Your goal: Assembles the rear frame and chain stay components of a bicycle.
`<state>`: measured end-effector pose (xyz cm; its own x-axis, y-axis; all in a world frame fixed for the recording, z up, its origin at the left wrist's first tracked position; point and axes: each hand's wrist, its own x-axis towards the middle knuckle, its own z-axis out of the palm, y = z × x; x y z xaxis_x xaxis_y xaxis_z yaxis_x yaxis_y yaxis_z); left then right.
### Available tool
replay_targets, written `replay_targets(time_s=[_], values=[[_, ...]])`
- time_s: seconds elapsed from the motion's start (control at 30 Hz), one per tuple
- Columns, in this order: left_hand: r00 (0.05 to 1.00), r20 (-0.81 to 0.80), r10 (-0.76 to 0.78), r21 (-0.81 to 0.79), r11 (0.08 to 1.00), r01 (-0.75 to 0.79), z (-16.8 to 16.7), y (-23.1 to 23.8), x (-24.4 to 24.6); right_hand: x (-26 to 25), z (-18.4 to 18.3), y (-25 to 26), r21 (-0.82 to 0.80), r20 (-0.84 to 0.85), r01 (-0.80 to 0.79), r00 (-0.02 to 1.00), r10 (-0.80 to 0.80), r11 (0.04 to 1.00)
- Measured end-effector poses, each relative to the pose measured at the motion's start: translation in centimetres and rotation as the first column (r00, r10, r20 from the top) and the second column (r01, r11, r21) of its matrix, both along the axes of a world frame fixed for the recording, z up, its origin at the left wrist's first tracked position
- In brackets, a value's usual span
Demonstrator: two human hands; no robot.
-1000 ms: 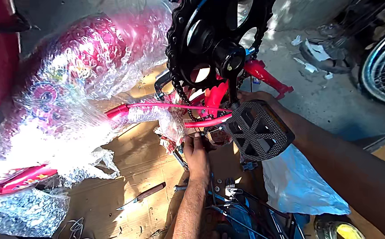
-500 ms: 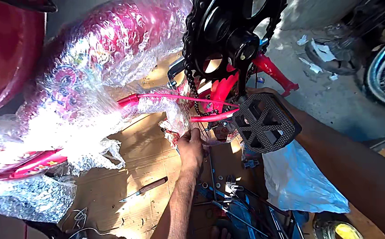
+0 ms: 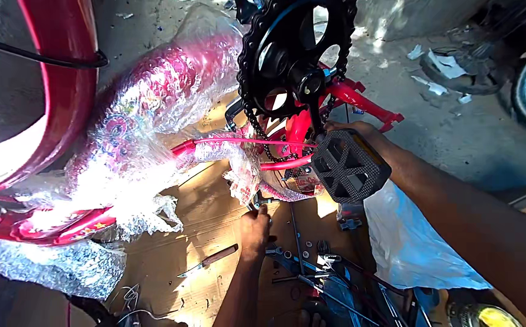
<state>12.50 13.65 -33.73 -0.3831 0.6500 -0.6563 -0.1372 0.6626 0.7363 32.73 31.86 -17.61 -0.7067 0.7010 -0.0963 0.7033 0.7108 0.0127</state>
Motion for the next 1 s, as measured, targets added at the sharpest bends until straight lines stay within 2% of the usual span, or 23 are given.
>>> replay_targets(time_s=[0.07, 0.13, 0.23, 0.33, 0.4, 0.47, 0.5, 0.57, 0.6, 0.63, 0.7, 0.77, 0.8, 0.87, 0.9, 0.97, 1.0], values=[[0.985, 0.025, -0.169, 0.111, 0.980, 0.166, 2.6, 0.8, 0.3, -0.1, 0.0, -0.2, -0.007, -0.017, 0.015, 1.000, -0.015, 1.000], [0.952, -0.038, -0.303, 0.208, 0.930, 0.304, 4.9, 1.6, 0.4, -0.4, 0.2, -0.4, -0.014, -0.007, 0.044, 0.999, -0.044, 0.999], [0.849, -0.336, -0.408, 0.239, 0.835, 0.496, 7.3, 2.1, -0.2, -0.5, 0.7, -0.6, -0.011, 0.032, 0.061, 0.998, -0.061, 0.998], [0.677, -0.637, -0.369, 0.164, 0.793, 0.586, 9.8, 1.7, -3.0, -1.0, 1.7, -1.2, -0.070, 0.056, 0.115, 0.992, -0.112, 0.991], [0.657, -0.722, -0.218, 0.229, 0.820, 0.524, 10.8, 1.5, -5.2, -1.1, 2.1, -1.3, -0.105, 0.057, 0.137, 0.990, -0.132, 0.985], [0.700, -0.700, -0.140, 0.302, 0.830, 0.469, 11.4, 1.4, -6.3, -0.8, 1.8, -1.0, -0.112, 0.045, 0.120, 0.992, -0.115, 0.986], [0.747, -0.647, -0.154, 0.335, 0.823, 0.459, 11.8, 1.4, -6.4, -0.7, 1.3, -0.7, -0.095, 0.054, 0.101, 0.994, -0.096, 0.990], [0.867, -0.428, -0.254, 0.399, 0.808, 0.433, 12.8, 1.5, -5.1, -0.1, -0.3, 0.1, -0.016, -0.007, 0.024, 1.000, -0.024, 1.000], [0.898, -0.333, -0.287, 0.425, 0.804, 0.415, 13.0, 1.6, -4.1, 0.4, -1.2, 0.2, 0.036, -0.081, -0.029, 0.996, 0.031, 0.999], [0.906, -0.284, -0.313, 0.447, 0.793, 0.414, 13.0, 1.8, -3.1, 0.8, -1.8, -0.3, 0.071, -0.151, -0.062, 0.986, 0.073, 0.995], [0.892, -0.291, -0.345, 0.449, 0.774, 0.446, 12.2, 2.4, -1.9, 2.0, -3.0, -2.1, 0.140, -0.325, -0.080, 0.938, 0.123, 0.987], [0.895, -0.302, -0.327, 0.452, 0.778, 0.436, 11.0, 2.5, -1.2, 3.0, -4.1, -4.3, 0.214, -0.479, -0.032, 0.867, 0.133, 0.976], [0.894, -0.312, -0.321, 0.460, 0.772, 0.438, 10.4, 2.5, -0.8, 3.2, -4.5, -5.6, 0.264, -0.502, 0.022, 0.857, 0.118, 0.964], [0.868, -0.345, -0.356, 0.488, 0.722, 0.490, 9.4, 2.0, -0.1, 3.4, -5.4, -8.9, 0.329, -0.539, 0.143, 0.840, 0.061, 0.933], [0.826, -0.406, -0.392, 0.485, 0.673, 0.558, 9.2, 1.6, 0.3, 3.3, -6.4, -10.6, 0.330, -0.573, 0.205, 0.819, 0.023, 0.922], [0.668, -0.624, -0.405, 0.431, 0.535, 0.727, 9.7, 0.7, 1.6, 2.5, -8.5, -13.8, 0.233, -0.638, 0.273, 0.767, -0.066, 0.933], [0.583, -0.722, -0.372, 0.405, 0.456, 0.792, 10.5, 0.2, 2.5, 2.3, -8.4, -15.3, 0.131, -0.651, 0.260, 0.750, -0.115, 0.957]])
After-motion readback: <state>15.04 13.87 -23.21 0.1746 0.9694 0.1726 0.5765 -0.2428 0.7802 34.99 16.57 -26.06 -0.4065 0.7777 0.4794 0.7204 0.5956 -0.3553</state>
